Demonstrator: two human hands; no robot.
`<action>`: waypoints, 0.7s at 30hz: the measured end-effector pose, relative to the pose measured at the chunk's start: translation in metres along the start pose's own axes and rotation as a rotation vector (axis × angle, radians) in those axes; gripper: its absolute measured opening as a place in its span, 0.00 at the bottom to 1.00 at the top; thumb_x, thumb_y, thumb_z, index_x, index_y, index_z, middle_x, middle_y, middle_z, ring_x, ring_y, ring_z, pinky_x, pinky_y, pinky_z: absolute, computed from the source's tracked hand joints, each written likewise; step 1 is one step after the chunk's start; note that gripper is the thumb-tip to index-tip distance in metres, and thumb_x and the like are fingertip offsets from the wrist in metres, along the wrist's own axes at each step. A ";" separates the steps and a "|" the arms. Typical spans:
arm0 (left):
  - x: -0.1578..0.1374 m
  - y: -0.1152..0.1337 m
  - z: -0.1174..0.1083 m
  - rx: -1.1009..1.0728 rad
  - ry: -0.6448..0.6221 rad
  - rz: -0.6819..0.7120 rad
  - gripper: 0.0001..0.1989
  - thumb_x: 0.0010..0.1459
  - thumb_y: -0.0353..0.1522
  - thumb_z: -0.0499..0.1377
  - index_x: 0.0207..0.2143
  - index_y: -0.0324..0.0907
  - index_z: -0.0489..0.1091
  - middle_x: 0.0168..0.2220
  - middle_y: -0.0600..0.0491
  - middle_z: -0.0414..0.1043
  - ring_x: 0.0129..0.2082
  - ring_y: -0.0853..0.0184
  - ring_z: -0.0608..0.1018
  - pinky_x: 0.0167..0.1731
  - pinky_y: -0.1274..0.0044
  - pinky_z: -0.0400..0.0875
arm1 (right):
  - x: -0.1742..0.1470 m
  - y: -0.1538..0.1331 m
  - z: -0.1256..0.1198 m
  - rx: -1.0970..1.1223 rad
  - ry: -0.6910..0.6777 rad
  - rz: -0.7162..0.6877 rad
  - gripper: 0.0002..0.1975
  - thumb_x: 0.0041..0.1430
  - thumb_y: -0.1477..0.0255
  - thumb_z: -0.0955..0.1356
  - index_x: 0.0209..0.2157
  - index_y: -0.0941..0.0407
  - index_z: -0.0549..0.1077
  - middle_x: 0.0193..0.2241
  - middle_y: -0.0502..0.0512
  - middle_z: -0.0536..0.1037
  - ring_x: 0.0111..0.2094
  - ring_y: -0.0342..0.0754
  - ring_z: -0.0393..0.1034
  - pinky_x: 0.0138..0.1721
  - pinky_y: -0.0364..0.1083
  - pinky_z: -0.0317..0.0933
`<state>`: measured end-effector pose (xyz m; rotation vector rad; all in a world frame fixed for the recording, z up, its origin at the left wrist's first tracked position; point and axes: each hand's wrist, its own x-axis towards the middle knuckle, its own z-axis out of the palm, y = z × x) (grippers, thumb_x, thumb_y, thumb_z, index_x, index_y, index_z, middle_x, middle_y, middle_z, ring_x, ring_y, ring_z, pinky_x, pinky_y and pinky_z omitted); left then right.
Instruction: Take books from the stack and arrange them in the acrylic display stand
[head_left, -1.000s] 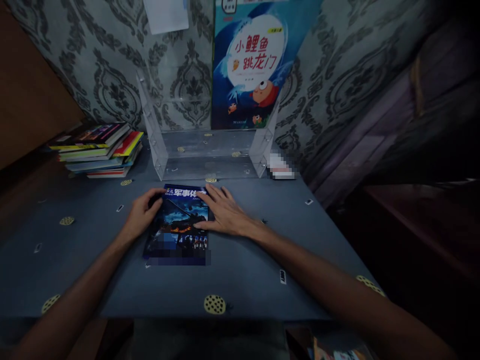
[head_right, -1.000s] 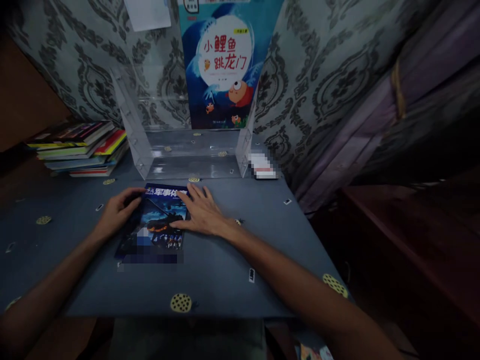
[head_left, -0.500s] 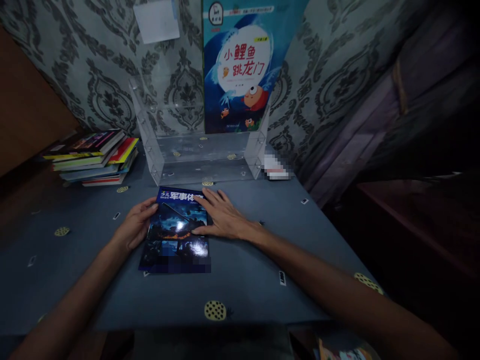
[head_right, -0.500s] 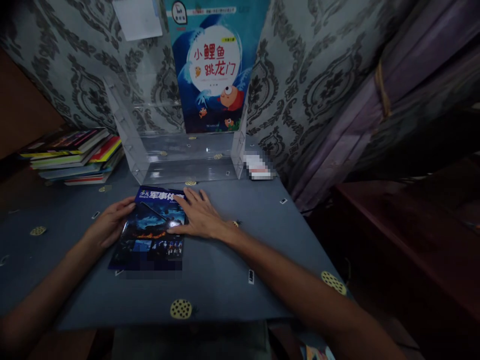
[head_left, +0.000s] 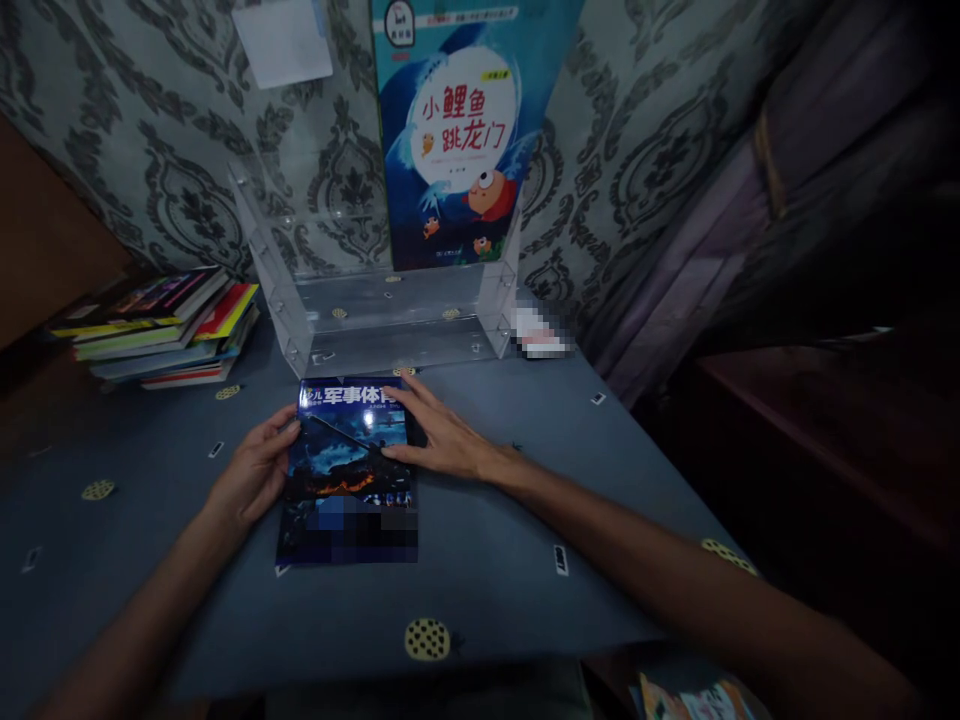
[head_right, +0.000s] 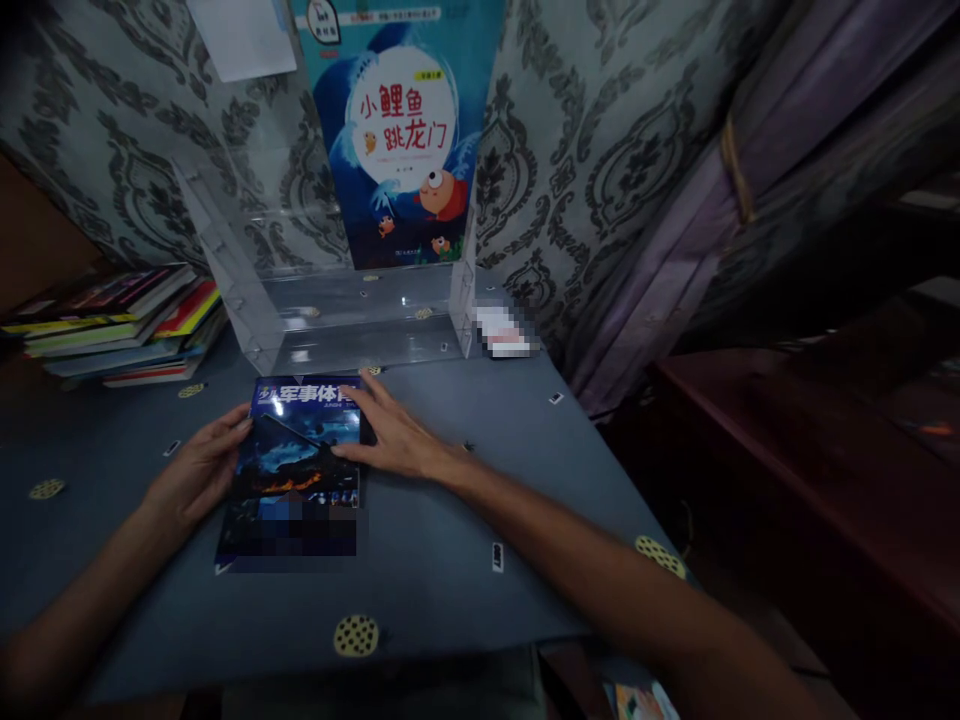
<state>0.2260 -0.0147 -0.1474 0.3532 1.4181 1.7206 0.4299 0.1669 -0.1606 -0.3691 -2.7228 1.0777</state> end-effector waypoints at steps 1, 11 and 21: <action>0.000 0.000 0.000 -0.002 0.006 0.005 0.18 0.48 0.25 0.70 0.43 0.42 0.75 0.35 0.52 0.82 0.30 0.65 0.84 0.33 0.77 0.83 | 0.000 0.001 0.000 0.010 0.017 0.003 0.46 0.60 0.45 0.68 0.71 0.49 0.50 0.75 0.64 0.39 0.73 0.65 0.41 0.66 0.66 0.55; 0.000 0.000 0.001 -0.003 -0.007 0.002 0.20 0.47 0.26 0.71 0.45 0.42 0.75 0.38 0.51 0.83 0.36 0.62 0.85 0.38 0.75 0.83 | 0.006 0.012 0.006 0.486 0.067 -0.039 0.29 0.62 0.65 0.70 0.63 0.54 0.64 0.42 0.56 0.79 0.42 0.50 0.74 0.48 0.55 0.70; -0.004 0.005 0.006 -0.096 0.031 -0.052 0.14 0.53 0.20 0.64 0.43 0.38 0.75 0.36 0.50 0.83 0.30 0.66 0.84 0.34 0.78 0.82 | 0.014 0.022 0.013 0.892 0.086 0.043 0.42 0.54 0.67 0.75 0.66 0.51 0.55 0.27 0.40 0.70 0.23 0.38 0.63 0.24 0.38 0.57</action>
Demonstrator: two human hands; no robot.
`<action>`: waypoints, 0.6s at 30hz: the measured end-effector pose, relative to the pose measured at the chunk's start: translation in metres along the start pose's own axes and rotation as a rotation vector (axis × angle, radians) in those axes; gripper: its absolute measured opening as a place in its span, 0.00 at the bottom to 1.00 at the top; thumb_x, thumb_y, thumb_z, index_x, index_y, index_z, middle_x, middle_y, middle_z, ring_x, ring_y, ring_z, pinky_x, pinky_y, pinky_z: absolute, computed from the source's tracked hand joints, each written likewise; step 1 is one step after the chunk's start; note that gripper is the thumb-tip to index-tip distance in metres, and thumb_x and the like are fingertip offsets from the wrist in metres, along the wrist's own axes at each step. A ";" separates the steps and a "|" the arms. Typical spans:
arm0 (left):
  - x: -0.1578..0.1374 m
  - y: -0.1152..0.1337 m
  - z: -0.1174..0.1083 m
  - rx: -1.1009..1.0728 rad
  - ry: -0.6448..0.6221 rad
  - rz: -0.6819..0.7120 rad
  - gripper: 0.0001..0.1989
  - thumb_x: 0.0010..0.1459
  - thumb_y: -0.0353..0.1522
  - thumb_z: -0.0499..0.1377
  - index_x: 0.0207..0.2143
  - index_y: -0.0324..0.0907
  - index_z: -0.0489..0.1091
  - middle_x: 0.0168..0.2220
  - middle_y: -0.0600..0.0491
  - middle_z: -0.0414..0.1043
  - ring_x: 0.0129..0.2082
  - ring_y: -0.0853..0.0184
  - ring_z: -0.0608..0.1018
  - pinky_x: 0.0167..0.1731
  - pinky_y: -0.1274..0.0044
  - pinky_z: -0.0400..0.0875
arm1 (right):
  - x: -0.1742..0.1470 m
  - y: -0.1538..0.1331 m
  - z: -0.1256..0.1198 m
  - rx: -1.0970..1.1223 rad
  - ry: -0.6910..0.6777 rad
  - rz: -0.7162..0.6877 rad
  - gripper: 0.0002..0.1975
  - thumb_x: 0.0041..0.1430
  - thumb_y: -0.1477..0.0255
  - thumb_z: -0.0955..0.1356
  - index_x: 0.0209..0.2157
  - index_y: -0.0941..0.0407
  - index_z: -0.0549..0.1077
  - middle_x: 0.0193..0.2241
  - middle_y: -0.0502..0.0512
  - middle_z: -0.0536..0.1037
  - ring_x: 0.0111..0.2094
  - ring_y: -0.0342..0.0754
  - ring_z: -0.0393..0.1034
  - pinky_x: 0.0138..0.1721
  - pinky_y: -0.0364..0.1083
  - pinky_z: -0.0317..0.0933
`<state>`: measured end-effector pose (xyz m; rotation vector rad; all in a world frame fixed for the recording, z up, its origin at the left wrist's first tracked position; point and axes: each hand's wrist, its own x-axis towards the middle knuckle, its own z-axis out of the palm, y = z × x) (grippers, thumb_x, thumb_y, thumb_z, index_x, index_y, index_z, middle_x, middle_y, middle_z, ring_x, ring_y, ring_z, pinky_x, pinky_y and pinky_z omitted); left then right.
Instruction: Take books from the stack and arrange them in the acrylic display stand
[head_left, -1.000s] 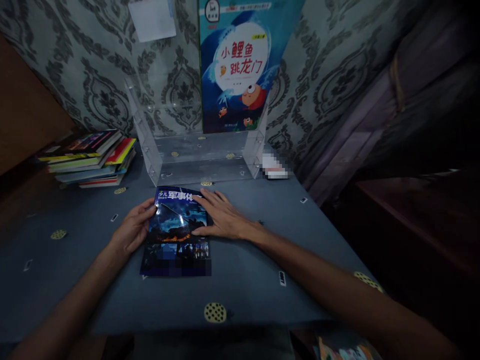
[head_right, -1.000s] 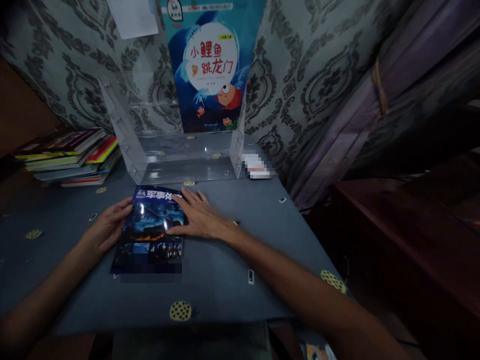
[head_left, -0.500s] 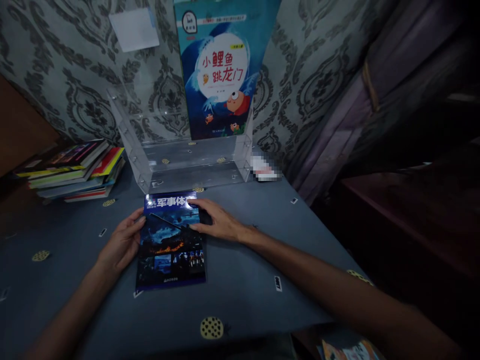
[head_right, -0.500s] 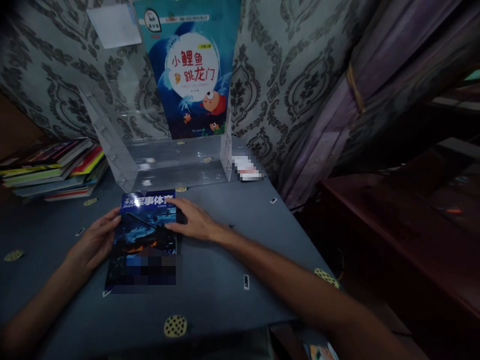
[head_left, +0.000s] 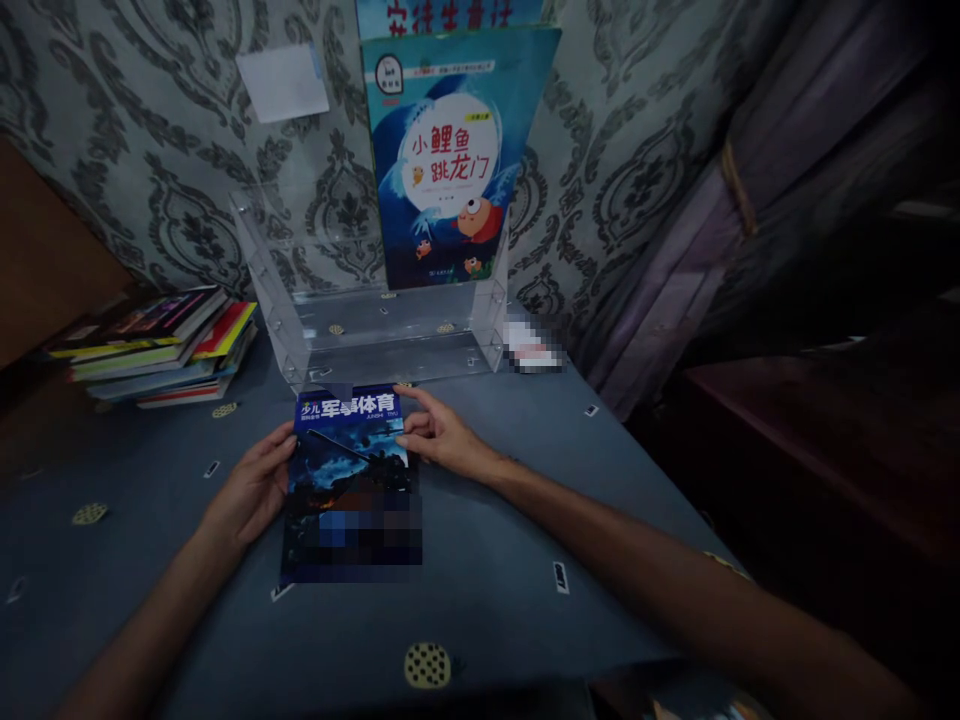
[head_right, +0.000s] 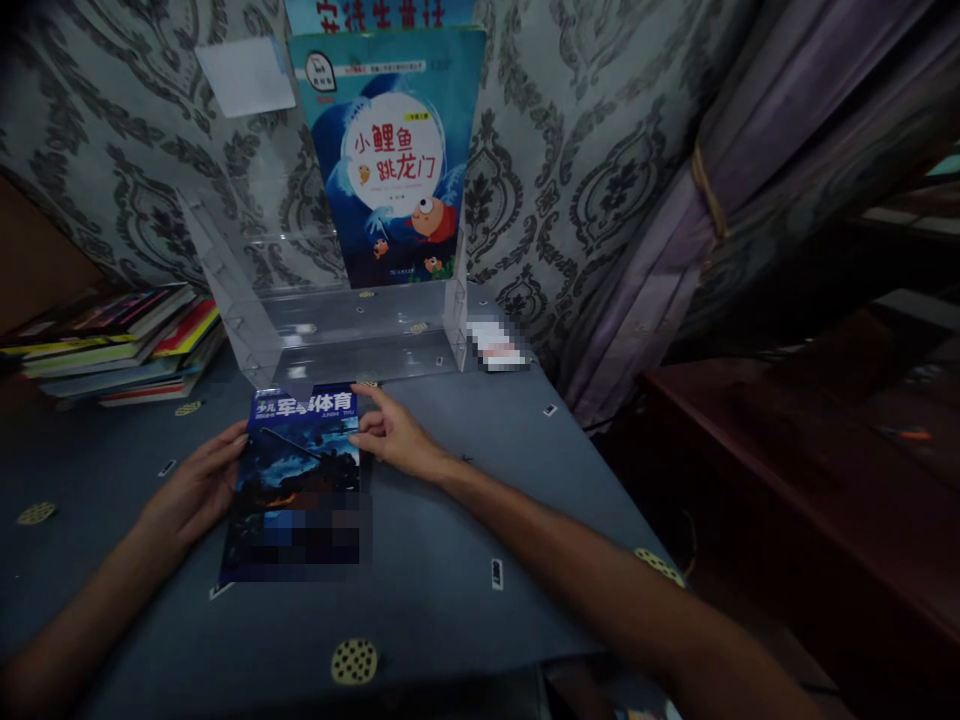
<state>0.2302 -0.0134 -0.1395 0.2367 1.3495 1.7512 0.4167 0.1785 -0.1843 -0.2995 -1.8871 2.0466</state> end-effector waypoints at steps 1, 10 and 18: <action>0.000 0.000 0.001 -0.014 -0.015 0.000 0.14 0.53 0.20 0.64 0.42 0.37 0.76 0.35 0.50 0.83 0.30 0.66 0.84 0.33 0.79 0.82 | 0.001 0.001 0.000 0.028 0.007 0.000 0.44 0.53 0.67 0.75 0.67 0.51 0.53 0.27 0.39 0.70 0.21 0.37 0.62 0.23 0.38 0.56; 0.001 -0.001 -0.002 -0.045 -0.103 0.002 0.12 0.53 0.22 0.67 0.41 0.37 0.76 0.35 0.49 0.83 0.33 0.64 0.85 0.34 0.78 0.82 | 0.004 0.002 -0.003 0.138 0.062 0.012 0.50 0.49 0.67 0.78 0.67 0.56 0.52 0.26 0.40 0.75 0.22 0.38 0.64 0.23 0.39 0.56; -0.005 0.000 0.003 -0.019 -0.035 -0.030 0.16 0.53 0.19 0.62 0.44 0.38 0.75 0.38 0.48 0.83 0.32 0.63 0.85 0.32 0.77 0.82 | 0.005 0.001 -0.004 0.171 -0.004 0.024 0.31 0.46 0.58 0.80 0.48 0.59 0.75 0.21 0.41 0.73 0.20 0.36 0.61 0.23 0.38 0.55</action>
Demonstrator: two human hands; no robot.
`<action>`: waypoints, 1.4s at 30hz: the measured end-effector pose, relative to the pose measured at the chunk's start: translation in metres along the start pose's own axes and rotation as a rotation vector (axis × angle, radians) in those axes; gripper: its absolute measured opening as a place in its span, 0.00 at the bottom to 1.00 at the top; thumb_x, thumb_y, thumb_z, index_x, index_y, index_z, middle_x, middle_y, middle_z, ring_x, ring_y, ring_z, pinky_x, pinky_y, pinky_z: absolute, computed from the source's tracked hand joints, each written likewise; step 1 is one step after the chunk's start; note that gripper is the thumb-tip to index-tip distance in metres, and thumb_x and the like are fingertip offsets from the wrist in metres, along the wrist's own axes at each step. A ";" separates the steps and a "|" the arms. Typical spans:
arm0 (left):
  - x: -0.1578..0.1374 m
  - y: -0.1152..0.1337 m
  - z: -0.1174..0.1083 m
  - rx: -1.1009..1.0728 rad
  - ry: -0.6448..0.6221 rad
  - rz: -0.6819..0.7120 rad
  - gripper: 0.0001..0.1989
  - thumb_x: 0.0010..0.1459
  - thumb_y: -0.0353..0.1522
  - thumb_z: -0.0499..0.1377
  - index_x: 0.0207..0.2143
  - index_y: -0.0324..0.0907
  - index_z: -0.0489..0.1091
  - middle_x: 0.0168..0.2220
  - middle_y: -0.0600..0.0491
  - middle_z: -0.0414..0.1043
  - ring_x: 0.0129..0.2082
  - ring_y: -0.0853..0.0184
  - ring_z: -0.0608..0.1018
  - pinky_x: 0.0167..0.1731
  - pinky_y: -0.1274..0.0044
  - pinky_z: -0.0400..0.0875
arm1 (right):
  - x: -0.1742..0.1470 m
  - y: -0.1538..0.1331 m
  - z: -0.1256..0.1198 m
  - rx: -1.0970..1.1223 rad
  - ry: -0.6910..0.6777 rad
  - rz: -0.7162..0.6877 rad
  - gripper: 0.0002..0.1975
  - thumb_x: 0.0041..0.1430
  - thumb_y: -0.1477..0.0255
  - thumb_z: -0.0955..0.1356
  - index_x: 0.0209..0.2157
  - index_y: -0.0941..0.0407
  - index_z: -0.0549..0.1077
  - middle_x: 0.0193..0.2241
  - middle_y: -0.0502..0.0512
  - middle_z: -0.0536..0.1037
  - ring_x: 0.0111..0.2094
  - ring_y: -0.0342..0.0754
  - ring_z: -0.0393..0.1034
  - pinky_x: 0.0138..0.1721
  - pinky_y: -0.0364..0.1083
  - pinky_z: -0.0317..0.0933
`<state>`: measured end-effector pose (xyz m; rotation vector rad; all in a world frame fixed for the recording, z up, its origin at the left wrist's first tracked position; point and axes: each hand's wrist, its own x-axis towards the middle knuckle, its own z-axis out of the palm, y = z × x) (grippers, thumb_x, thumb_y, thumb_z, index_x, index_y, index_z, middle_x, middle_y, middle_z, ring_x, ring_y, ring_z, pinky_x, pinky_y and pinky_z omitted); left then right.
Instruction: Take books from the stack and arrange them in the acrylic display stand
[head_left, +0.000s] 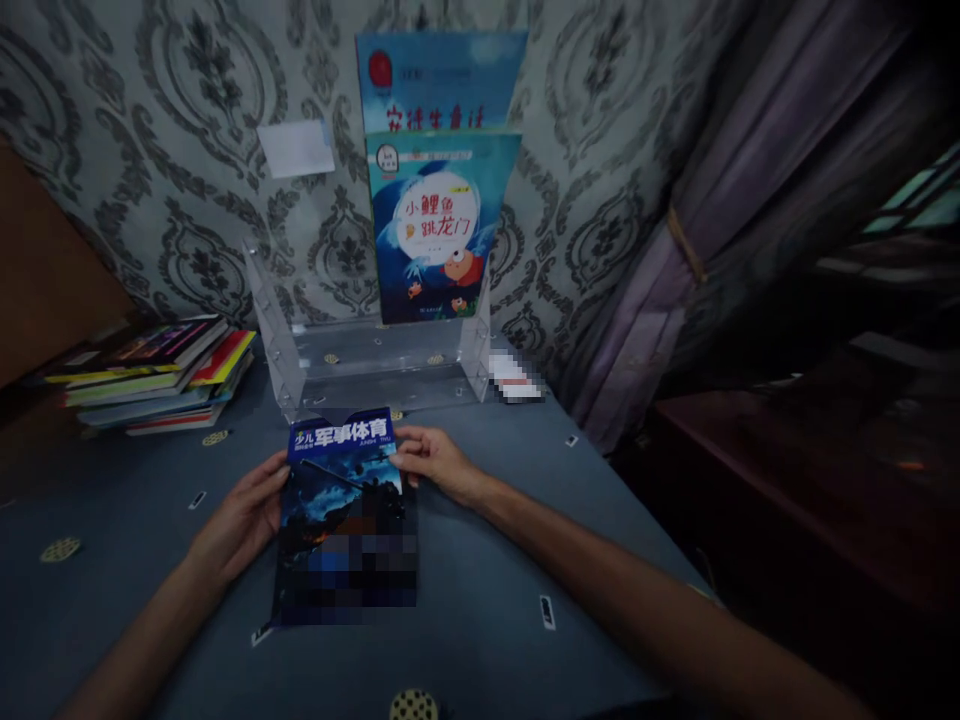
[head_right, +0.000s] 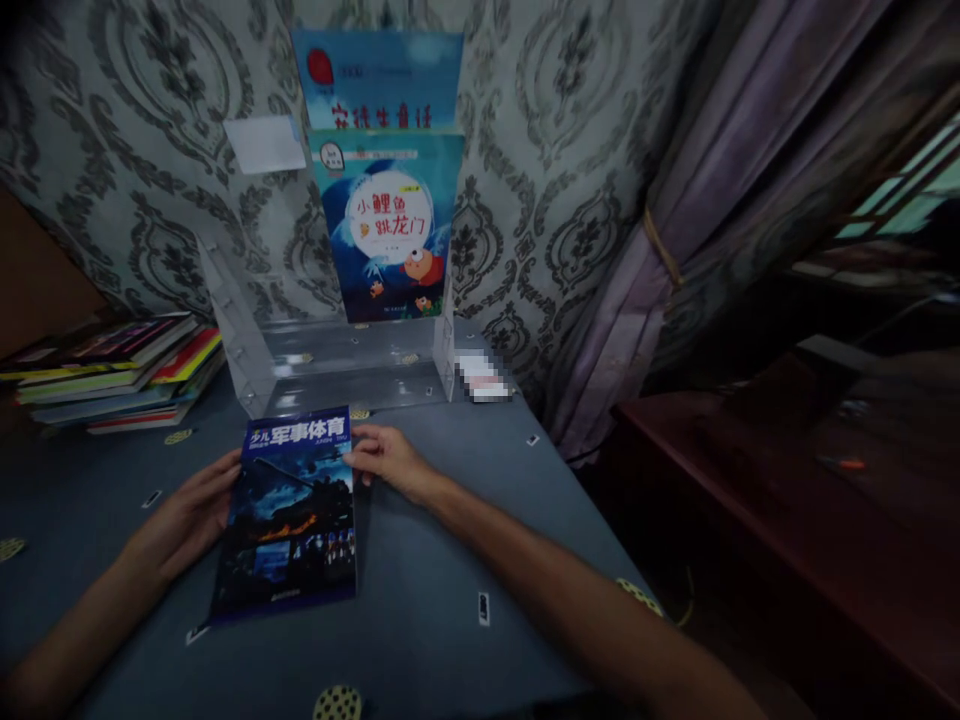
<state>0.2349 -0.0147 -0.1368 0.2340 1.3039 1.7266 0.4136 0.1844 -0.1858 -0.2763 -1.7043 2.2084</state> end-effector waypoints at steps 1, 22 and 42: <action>-0.001 0.000 0.001 -0.001 0.015 -0.005 0.16 0.53 0.19 0.62 0.45 0.38 0.74 0.38 0.47 0.83 0.32 0.63 0.85 0.31 0.77 0.82 | -0.001 -0.001 0.000 0.008 -0.026 0.016 0.29 0.46 0.56 0.80 0.45 0.59 0.77 0.22 0.42 0.73 0.20 0.36 0.62 0.23 0.38 0.56; -0.004 -0.001 0.005 0.014 0.112 -0.018 0.34 0.57 0.19 0.58 0.66 0.39 0.59 0.42 0.45 0.83 0.36 0.61 0.86 0.32 0.79 0.82 | -0.004 -0.004 -0.007 0.121 -0.263 0.149 0.24 0.42 0.61 0.82 0.38 0.60 0.80 0.31 0.49 0.78 0.29 0.38 0.70 0.32 0.39 0.64; 0.001 -0.007 -0.023 0.284 -0.248 -0.097 0.25 0.44 0.39 0.76 0.47 0.47 0.80 0.43 0.50 0.84 0.43 0.56 0.83 0.42 0.74 0.78 | -0.003 -0.007 -0.009 0.176 -0.205 0.128 0.26 0.43 0.60 0.82 0.40 0.59 0.78 0.27 0.46 0.76 0.25 0.37 0.69 0.24 0.37 0.65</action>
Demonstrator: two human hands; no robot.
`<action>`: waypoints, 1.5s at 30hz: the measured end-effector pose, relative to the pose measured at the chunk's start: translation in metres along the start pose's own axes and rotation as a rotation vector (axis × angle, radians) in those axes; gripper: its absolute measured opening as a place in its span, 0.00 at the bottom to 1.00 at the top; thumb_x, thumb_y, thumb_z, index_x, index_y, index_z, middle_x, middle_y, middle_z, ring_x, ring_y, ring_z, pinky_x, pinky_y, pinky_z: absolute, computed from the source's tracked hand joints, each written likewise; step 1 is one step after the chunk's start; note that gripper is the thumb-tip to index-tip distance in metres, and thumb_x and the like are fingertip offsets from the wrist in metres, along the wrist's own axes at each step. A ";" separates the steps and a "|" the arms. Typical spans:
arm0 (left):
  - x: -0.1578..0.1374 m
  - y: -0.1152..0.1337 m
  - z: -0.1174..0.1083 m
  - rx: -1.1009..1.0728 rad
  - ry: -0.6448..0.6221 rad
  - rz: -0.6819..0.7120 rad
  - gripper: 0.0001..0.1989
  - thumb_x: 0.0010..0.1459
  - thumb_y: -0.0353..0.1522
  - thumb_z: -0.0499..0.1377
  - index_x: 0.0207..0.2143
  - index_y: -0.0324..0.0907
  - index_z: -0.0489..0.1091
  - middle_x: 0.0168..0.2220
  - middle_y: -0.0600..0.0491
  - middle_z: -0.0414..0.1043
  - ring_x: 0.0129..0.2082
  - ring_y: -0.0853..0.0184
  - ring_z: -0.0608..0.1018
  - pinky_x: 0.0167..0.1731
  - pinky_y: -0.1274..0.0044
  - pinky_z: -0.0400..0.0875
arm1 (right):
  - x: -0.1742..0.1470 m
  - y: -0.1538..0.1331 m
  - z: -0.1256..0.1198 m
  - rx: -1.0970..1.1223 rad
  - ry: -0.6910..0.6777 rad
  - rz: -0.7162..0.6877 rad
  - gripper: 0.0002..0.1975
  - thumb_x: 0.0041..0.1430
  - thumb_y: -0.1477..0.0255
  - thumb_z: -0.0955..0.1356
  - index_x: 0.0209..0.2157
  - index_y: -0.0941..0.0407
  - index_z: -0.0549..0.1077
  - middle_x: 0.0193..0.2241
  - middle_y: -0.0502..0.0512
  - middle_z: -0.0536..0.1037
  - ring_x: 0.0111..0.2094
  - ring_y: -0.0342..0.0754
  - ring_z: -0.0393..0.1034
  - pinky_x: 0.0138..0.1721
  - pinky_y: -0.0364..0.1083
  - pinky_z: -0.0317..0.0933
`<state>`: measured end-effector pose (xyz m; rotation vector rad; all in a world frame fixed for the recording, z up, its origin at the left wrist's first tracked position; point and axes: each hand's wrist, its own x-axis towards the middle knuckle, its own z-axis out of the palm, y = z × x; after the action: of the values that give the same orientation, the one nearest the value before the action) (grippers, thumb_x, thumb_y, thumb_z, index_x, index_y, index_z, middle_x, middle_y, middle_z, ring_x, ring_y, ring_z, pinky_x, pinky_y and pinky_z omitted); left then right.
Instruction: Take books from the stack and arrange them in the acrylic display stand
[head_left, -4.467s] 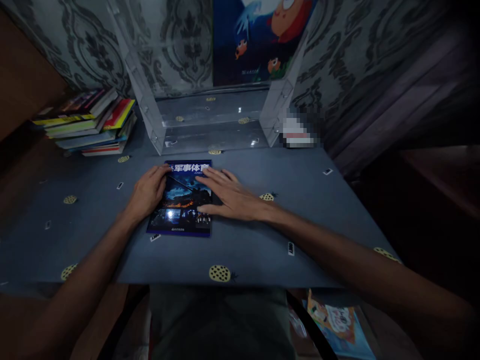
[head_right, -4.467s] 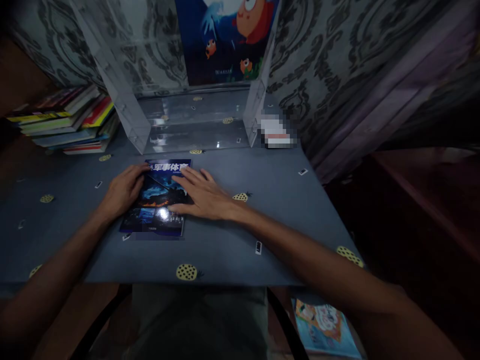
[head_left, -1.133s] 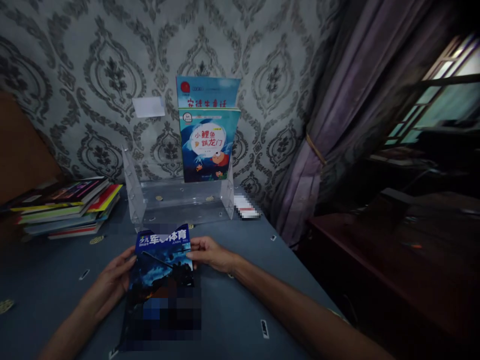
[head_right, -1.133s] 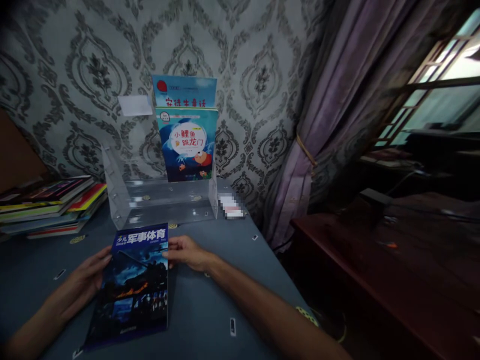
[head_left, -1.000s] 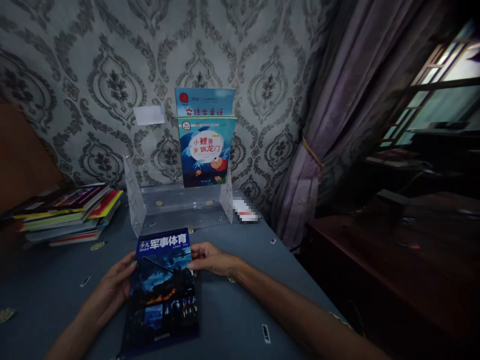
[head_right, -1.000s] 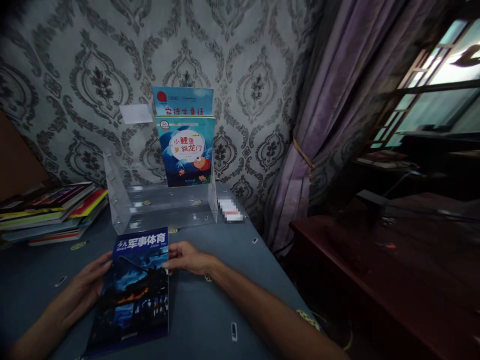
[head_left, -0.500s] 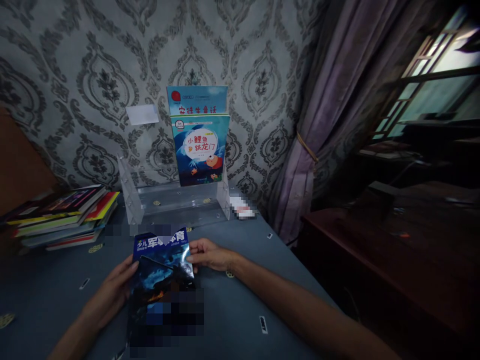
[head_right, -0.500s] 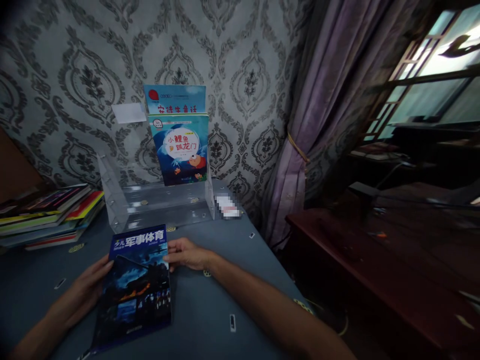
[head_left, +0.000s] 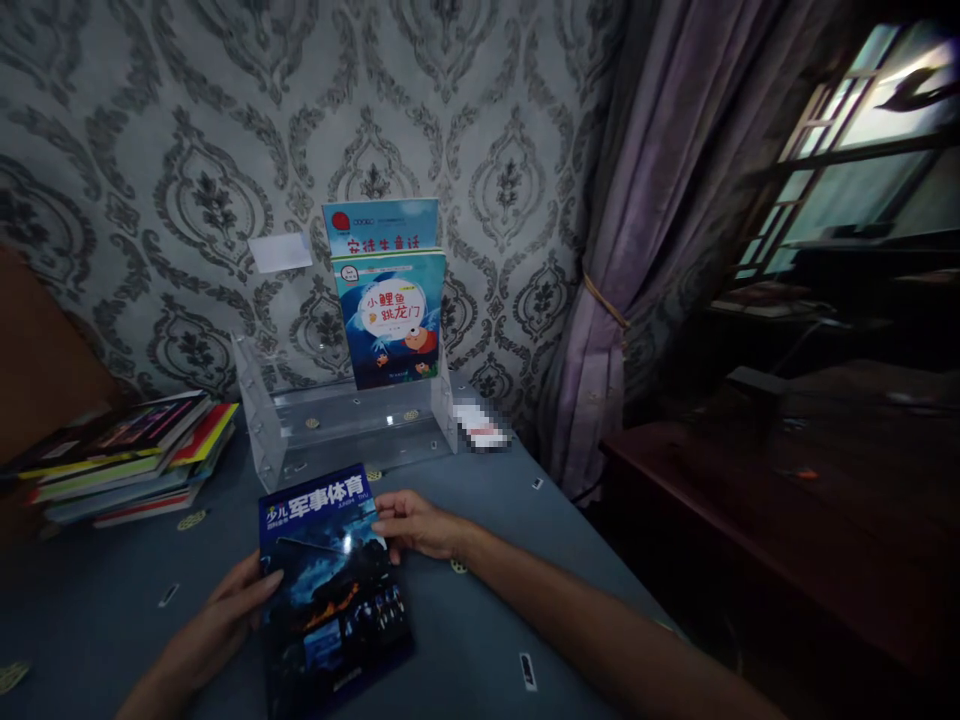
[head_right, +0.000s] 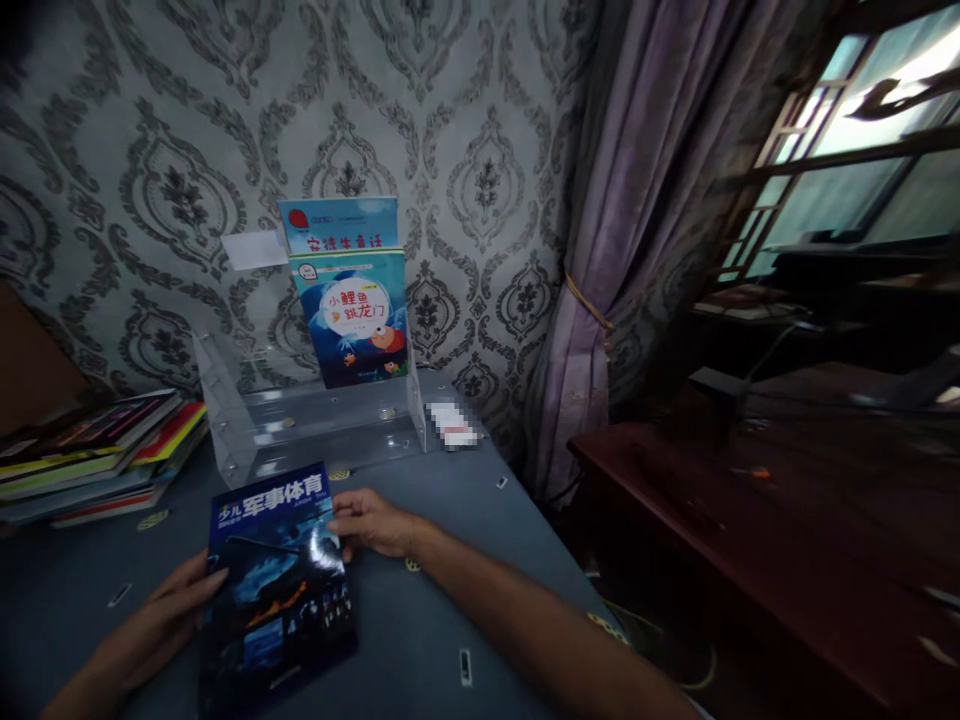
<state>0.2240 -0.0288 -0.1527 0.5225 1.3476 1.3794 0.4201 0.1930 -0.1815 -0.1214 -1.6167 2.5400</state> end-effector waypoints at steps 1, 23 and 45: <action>-0.001 0.000 0.000 0.018 -0.010 0.003 0.24 0.45 0.39 0.75 0.46 0.47 0.81 0.44 0.50 0.83 0.43 0.56 0.83 0.42 0.74 0.78 | 0.000 0.000 0.000 -0.001 -0.003 0.003 0.26 0.44 0.60 0.82 0.42 0.59 0.78 0.28 0.46 0.76 0.25 0.37 0.69 0.25 0.37 0.65; 0.009 0.048 0.008 0.175 -0.113 0.061 0.12 0.43 0.28 0.73 0.28 0.40 0.74 0.18 0.54 0.72 0.14 0.68 0.73 0.12 0.80 0.68 | -0.002 -0.045 0.000 -0.014 -0.022 -0.108 0.23 0.53 0.60 0.78 0.45 0.56 0.71 0.29 0.46 0.78 0.25 0.38 0.72 0.21 0.35 0.64; 0.038 0.062 0.037 0.317 -0.061 0.122 0.39 0.35 0.25 0.75 0.54 0.45 0.76 0.35 0.46 0.84 0.41 0.47 0.83 0.42 0.66 0.79 | -0.009 -0.089 -0.017 -0.480 -0.207 -0.104 0.27 0.51 0.54 0.77 0.45 0.60 0.76 0.41 0.53 0.76 0.38 0.43 0.71 0.32 0.40 0.71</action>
<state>0.2205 0.0340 -0.1008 0.8637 1.5140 1.2409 0.4366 0.2438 -0.1078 0.1830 -2.2195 2.0990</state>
